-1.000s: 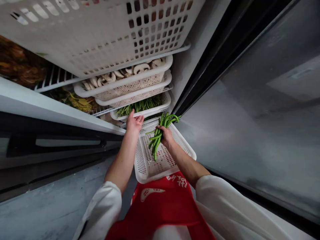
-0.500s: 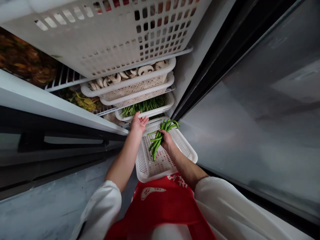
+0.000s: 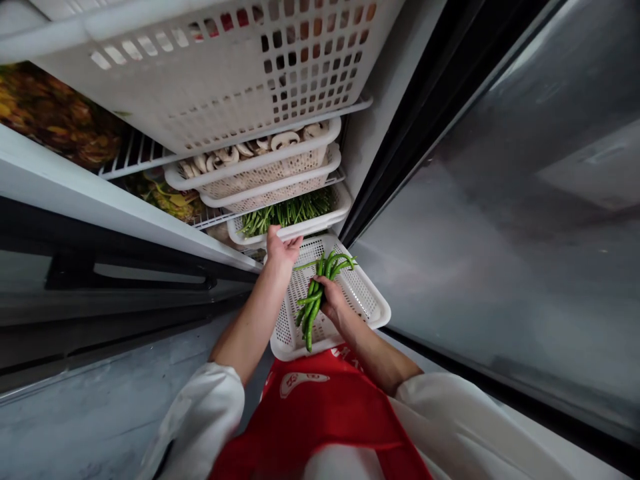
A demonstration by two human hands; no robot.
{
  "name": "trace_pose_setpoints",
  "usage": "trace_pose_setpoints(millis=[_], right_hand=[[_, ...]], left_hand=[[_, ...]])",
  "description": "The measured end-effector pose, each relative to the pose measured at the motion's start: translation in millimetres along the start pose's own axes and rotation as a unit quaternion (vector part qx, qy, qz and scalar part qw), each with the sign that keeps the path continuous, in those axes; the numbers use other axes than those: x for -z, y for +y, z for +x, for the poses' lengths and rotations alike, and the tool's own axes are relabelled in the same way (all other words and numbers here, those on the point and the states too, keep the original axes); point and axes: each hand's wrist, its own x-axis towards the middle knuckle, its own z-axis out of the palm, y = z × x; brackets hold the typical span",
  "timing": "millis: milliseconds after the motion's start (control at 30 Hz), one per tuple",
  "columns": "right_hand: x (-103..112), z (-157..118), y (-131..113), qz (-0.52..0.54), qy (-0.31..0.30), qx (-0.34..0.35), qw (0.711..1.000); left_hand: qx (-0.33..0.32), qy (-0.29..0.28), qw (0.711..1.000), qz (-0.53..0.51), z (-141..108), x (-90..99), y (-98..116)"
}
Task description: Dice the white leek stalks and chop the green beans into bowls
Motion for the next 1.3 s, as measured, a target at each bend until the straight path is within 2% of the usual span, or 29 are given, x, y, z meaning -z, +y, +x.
trace_pose_setpoints(millis=[167,400,667,833,933,1067,1167,1300], right_hand=[[9,-20,-1,0.031,0.027,-0.015,0.999],[18,-29,-13,0.071,0.057,0.013,0.996],[14,-34,-12,0.107,0.058,0.039,0.992],[6,-39,-15,0.148,0.043,0.056,0.986],[3,-41,-18,0.138,0.061,0.069,0.986],[8,-49,-18,0.126,0.088,0.066,0.986],[17,-65,-18,0.13,0.108,0.075,0.983],[18,-95,-29,0.136,0.112,0.131,0.976]], left_hand=[[0.02,0.035,0.999,-0.003,-24,29.5,-18],[0.045,0.019,0.998,-0.029,-59,58.6,-46],[0.105,0.004,0.994,-0.02,-91,88.1,-49],[0.136,-0.054,0.989,0.006,-97,89.9,-47],[0.121,-0.059,0.99,0.043,-102,86.6,-43],[0.077,-0.072,0.993,0.051,-114,71.9,-22],[0.075,-0.094,0.991,0.057,-125,58.0,-4],[0.09,-0.067,0.992,0.054,-133,49.5,10]])
